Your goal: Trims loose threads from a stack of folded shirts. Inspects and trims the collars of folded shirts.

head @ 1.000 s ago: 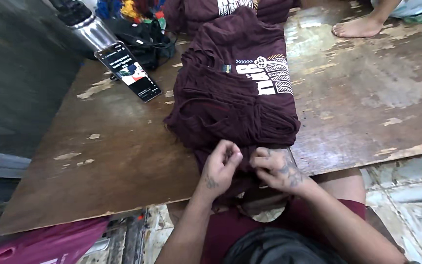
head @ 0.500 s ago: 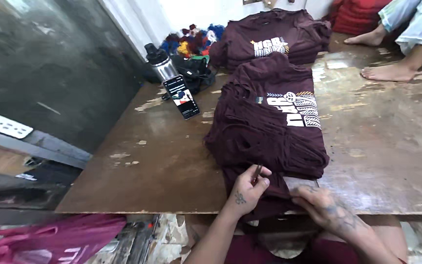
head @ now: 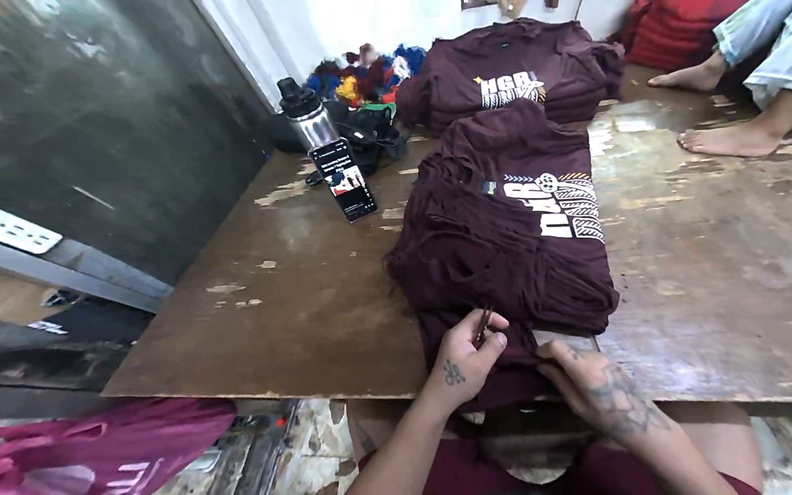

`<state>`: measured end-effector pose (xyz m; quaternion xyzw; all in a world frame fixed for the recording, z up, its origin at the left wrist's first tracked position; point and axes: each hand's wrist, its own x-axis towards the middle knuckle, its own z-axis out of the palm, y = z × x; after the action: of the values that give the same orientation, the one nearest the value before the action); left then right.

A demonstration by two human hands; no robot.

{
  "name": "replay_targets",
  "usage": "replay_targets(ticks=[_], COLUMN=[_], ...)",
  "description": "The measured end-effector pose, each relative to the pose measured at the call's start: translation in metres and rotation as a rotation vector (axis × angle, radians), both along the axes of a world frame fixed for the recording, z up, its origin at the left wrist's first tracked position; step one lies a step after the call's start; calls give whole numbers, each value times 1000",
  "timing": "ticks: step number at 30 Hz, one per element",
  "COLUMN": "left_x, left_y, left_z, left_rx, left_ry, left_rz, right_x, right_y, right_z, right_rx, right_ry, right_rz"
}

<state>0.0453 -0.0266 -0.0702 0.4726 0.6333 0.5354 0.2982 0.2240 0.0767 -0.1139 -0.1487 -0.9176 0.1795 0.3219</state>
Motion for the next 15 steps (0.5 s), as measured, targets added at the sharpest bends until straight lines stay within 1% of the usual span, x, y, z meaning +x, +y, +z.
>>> replay_targets(ticks=[2,4,7,8,10,12,15], left_x=[-2,-4,-4,-3,-2,0,7], left_y=[-8,-12,-16,-16,-15,-15,-12], left_z=[-3,-4,11,15,21,31,41], left_rx=[-28,-52,-173,-151,-8,84,148], left_ry=[112,252,611,742,936,1051,1198], left_rz=[-55,-106,-167,-171,-180,-255,-334], right_x=[19,31,35,35,39,39,33], right_y=[6,11,5,2,-6,-11,-16], right_z=[-3,-4,-1,1,7,8,8], right_rx=[-29,12,45,38,9,4,35], right_ry=[-88,-63,26,45,52,72,136], right_rz=[29,68,93,81,40,6,-11])
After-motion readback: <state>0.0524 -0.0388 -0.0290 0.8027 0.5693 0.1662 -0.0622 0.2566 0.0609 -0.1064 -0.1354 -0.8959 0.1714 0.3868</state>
